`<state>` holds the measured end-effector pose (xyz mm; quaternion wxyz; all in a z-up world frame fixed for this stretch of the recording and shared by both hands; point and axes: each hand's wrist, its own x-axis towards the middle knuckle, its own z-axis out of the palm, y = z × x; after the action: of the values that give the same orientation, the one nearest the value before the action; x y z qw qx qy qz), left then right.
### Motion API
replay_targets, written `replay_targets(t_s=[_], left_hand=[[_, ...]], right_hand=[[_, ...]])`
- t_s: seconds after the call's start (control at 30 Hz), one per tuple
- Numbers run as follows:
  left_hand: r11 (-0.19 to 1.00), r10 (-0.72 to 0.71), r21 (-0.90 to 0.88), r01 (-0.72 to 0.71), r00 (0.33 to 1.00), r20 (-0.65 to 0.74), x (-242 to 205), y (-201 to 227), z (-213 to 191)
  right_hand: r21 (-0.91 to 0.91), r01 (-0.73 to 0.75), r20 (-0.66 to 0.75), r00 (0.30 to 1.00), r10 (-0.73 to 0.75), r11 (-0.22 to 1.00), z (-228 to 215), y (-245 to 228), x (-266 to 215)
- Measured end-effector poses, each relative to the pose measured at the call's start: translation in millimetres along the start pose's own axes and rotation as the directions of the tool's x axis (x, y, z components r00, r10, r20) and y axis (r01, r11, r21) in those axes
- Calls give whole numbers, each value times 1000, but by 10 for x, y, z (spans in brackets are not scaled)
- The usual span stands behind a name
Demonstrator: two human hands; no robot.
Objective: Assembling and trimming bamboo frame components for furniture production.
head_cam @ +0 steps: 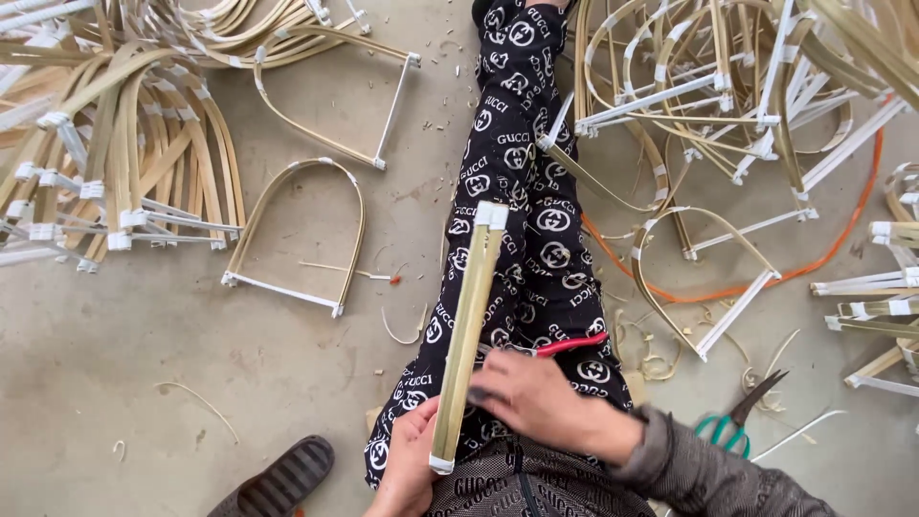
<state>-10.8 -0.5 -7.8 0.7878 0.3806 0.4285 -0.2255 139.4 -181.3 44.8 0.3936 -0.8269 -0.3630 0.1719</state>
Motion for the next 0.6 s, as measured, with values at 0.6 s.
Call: replay_targets(t_s=[0.6], left_hand=[[999, 33, 3, -33, 999, 42, -26, -18, 26]], right_hand=[[75, 86, 56, 994, -90, 993, -61, -45, 39]])
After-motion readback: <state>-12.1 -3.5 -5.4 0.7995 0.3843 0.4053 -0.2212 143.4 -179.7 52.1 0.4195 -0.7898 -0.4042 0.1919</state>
